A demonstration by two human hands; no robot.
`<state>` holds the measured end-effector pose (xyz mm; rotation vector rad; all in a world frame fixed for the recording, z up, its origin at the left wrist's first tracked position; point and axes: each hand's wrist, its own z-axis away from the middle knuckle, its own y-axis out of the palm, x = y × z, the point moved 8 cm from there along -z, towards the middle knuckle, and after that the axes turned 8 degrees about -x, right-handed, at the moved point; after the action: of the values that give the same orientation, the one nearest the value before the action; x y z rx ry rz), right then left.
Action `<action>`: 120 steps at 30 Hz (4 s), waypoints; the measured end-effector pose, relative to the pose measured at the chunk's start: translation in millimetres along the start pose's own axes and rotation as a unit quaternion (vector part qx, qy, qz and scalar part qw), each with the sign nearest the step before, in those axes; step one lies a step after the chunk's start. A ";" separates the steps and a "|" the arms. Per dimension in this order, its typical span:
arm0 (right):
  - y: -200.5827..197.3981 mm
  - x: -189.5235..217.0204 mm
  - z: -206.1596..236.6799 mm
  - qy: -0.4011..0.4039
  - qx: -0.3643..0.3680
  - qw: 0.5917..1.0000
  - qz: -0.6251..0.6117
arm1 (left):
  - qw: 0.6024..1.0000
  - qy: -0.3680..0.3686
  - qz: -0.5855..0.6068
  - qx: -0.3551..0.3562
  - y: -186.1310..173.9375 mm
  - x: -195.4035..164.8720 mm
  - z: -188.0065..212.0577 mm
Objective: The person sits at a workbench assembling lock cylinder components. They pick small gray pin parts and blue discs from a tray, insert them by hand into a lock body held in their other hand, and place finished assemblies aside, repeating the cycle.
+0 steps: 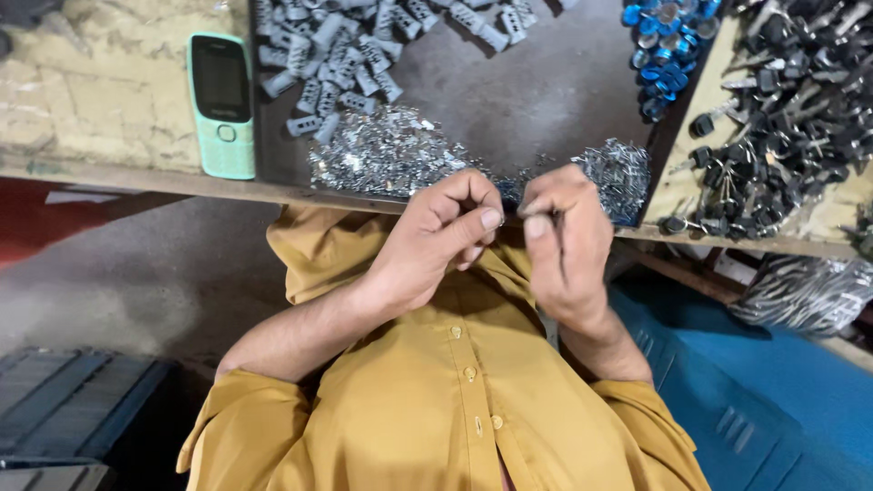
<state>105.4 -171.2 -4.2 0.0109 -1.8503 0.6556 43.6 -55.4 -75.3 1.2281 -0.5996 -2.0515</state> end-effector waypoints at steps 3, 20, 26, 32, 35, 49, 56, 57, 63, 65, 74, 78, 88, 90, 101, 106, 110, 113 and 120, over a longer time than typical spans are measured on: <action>19.9 19.3 0.6 -0.053 -0.012 0.997 0.052 | 0.998 -0.001 0.056 -0.001 -7.1 -5.3 6.8; 49.7 31.7 2.1 -0.088 -0.056 0.990 0.098 | 0.996 0.035 0.080 0.015 -28.6 -16.6 15.5; 55.0 35.6 1.5 -0.121 -0.049 0.987 0.097 | 0.996 0.031 0.078 0.014 -32.4 -17.1 15.3; 50.2 23.4 -1.4 -0.068 -0.035 0.995 0.065 | 0.999 0.038 0.029 0.025 -38.7 -24.3 10.5; 50.4 10.3 -2.7 -0.008 -0.039 0.999 0.011 | 0.998 0.032 0.032 0.033 -42.3 -27.7 6.2; 87.0 17.2 -120.6 -0.050 0.095 0.983 0.151 | 0.997 0.068 0.034 0.021 -80.6 -79.4 12.7; 198.1 75.4 -157.4 -0.316 0.209 0.900 0.216 | 0.995 0.101 -0.005 0.001 -96.4 -112.6 35.8; 211.8 75.5 -160.7 -0.320 0.219 0.892 0.233 | 0.995 0.100 -0.010 -0.003 -98.1 -115.0 38.0; 183.9 81.4 -178.7 -0.254 0.151 0.916 0.272 | 0.993 0.114 -0.030 -0.014 -110.6 -127.8 49.3; 163.6 89.8 -165.9 -0.235 0.131 0.933 0.238 | 0.993 0.118 -0.007 -0.013 -111.9 -130.1 46.1; 106.3 20.3 -51.3 0.160 -0.030 0.975 -0.155 | 0.994 0.088 0.045 0.035 -79.5 -94.6 15.4; 71.5 0.9 -36.3 0.153 -0.023 0.978 -0.142 | 0.998 0.062 -0.001 0.019 -61.3 -68.0 4.6; 44.1 9.4 -38.0 -0.001 0.018 0.996 -0.083 | 0.989 0.112 -0.092 0.025 -36.5 -60.5 0.9; 42.3 9.3 -39.1 -0.009 0.021 0.997 -0.078 | 0.993 0.084 -0.076 0.018 -37.2 -56.2 -1.8; 30.1 18.0 -45.8 -0.090 0.024 0.996 0.010 | 0.965 0.162 -0.202 -0.046 -28.1 -62.0 -10.3; 30.5 0.3 -51.4 -0.003 0.047 0.997 -0.056 | 0.998 -0.045 0.041 0.002 -30.5 -41.7 -24.9; 30.9 -2.6 -54.6 -0.003 0.050 0.997 -0.059 | 1.000 -0.010 0.003 0.005 -30.6 -46.8 -27.4; 30.0 0.5 -56.3 -0.034 0.043 0.998 -0.030 | 0.984 0.121 -0.129 0.000 -26.3 -61.2 -25.8; 24.4 -4.3 -56.2 -0.020 0.038 0.999 0.019 | 0.974 0.047 -0.212 -0.066 -32.6 -60.3 -25.4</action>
<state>148.2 -127.1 -5.7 0.0400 -1.8671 0.7563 76.6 9.8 -73.4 1.4593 -0.1589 -2.3158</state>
